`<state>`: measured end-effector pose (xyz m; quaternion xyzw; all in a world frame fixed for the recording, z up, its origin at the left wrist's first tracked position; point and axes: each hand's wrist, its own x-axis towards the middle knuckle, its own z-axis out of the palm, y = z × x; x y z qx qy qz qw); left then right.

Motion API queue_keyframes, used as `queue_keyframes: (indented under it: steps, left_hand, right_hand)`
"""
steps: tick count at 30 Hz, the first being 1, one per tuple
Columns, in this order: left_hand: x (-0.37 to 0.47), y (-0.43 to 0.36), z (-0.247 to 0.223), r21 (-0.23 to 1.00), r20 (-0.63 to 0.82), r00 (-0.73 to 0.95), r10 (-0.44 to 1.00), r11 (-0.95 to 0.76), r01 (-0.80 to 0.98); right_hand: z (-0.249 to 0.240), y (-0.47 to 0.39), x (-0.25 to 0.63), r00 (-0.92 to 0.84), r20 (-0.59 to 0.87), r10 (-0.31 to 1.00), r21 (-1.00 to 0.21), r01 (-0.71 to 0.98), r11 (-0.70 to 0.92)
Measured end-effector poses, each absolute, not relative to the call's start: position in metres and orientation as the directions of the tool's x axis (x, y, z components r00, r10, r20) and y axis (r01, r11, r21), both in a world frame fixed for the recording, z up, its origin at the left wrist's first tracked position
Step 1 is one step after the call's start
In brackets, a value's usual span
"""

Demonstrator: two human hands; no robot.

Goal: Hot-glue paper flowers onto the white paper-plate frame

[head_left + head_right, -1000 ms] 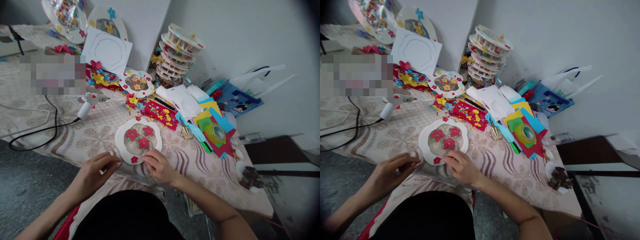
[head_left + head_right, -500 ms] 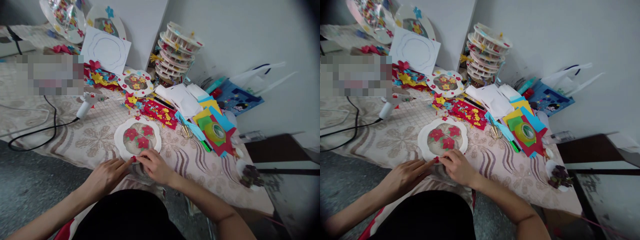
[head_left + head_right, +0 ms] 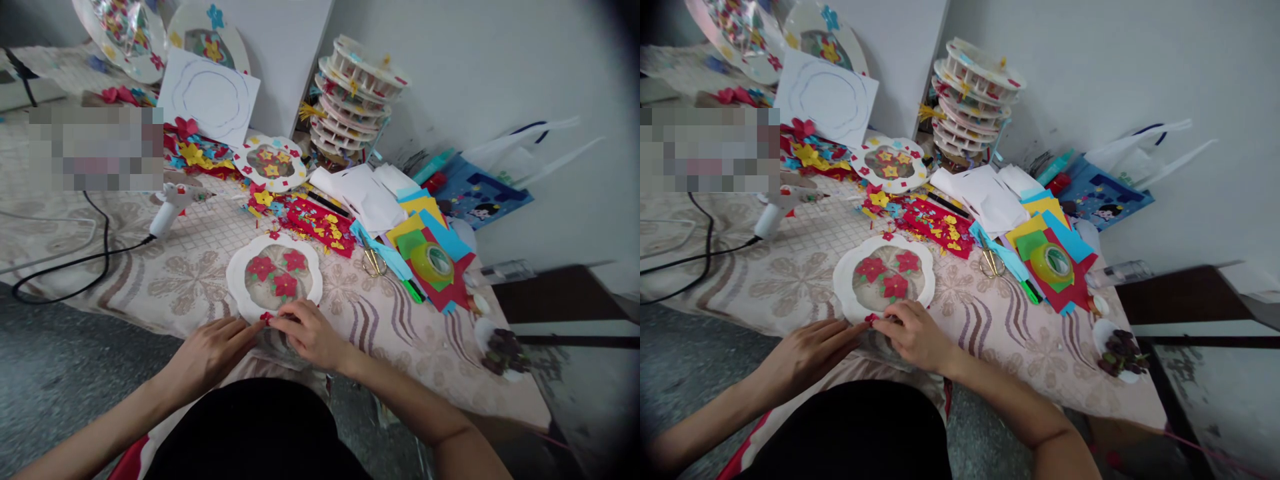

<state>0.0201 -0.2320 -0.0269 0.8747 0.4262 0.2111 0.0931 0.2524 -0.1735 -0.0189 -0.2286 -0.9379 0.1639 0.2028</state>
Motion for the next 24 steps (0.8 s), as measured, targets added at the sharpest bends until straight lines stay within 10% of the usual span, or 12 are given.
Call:
queue_keyframes:
  steps: [24]
  left_hand:
    - [0.0158,-0.2306,-0.0315,0.406,0.297,0.510,0.807,-0.590,0.698]
  right_hand:
    - [-0.0189,-0.1726,0.2537,-0.803,0.290,0.521,-0.430,0.378,0.820]
